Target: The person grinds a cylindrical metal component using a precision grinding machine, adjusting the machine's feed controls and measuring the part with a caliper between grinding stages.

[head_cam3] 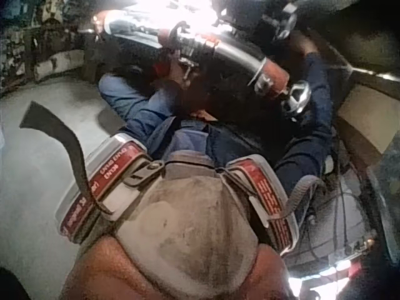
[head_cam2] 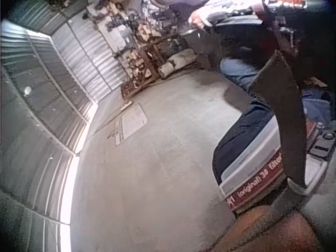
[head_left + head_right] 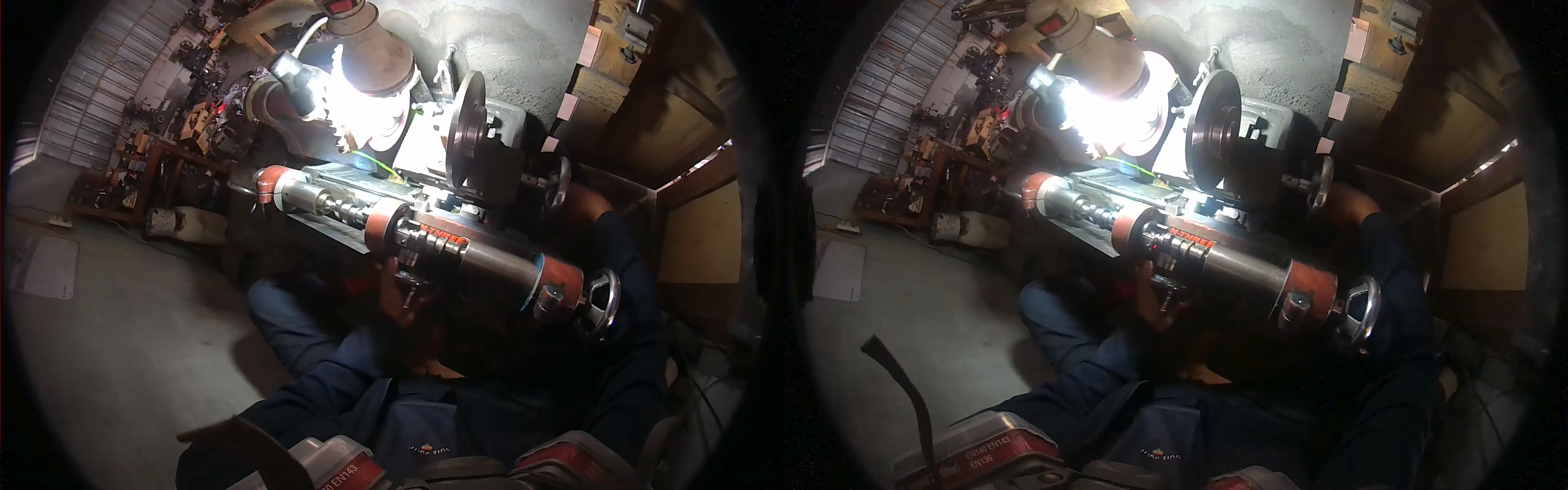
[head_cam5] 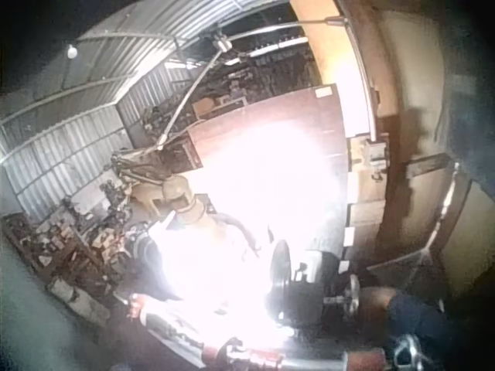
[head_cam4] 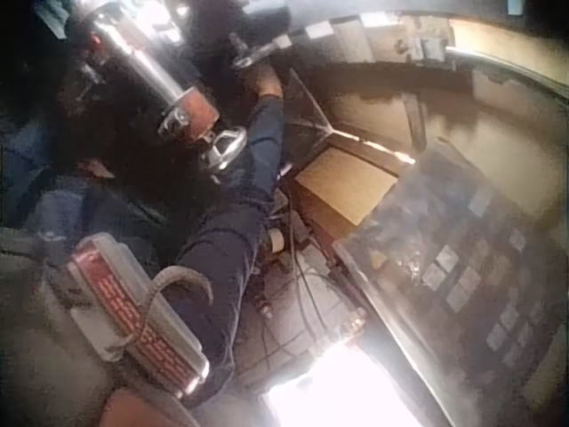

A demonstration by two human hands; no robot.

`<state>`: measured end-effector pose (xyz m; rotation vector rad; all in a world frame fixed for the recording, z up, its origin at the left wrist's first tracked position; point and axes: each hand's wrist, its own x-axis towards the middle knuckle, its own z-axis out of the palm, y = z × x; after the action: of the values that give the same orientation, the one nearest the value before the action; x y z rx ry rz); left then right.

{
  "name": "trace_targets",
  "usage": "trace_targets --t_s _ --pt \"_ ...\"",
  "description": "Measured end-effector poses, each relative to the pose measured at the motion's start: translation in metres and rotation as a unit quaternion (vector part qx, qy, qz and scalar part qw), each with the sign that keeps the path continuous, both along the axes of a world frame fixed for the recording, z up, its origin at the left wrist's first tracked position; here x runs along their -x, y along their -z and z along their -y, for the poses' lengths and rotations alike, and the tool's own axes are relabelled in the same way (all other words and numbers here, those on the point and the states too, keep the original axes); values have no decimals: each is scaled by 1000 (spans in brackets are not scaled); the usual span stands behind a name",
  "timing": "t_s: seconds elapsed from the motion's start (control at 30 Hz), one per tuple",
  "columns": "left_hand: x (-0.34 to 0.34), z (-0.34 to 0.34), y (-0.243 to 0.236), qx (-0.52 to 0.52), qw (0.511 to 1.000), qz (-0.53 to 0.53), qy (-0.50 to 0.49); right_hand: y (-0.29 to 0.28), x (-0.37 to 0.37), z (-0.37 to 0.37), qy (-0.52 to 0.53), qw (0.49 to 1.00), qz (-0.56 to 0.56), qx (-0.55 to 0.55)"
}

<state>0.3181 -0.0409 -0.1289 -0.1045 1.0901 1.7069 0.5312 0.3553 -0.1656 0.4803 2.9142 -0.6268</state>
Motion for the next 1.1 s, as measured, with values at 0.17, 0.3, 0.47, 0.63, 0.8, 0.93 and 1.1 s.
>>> trace_targets --t_s 0.17,0.3,0.47,0.63,0.8,0.93,1.1 --pt "-17 11 57 61 835 -541 -81 -57 31 7 233 963 -137 -16" --pt "-2 22 69 57 837 -532 -115 -135 19 27 250 918 86 295" --pt "25 35 54 -116 971 -203 -52 -105 3 31 45 979 79 180" --pt "37 19 -8 -142 985 93 30 -36 9 -19 178 973 -68 130" --pt "60 18 -6 -44 988 69 129 1 7 3 -12 999 18 -45" --pt "30 40 -70 137 613 -699 342 -122 16 49 182 921 178 296" --pt "32 25 -41 9 962 -223 158 -132 13 50 196 913 151 324"
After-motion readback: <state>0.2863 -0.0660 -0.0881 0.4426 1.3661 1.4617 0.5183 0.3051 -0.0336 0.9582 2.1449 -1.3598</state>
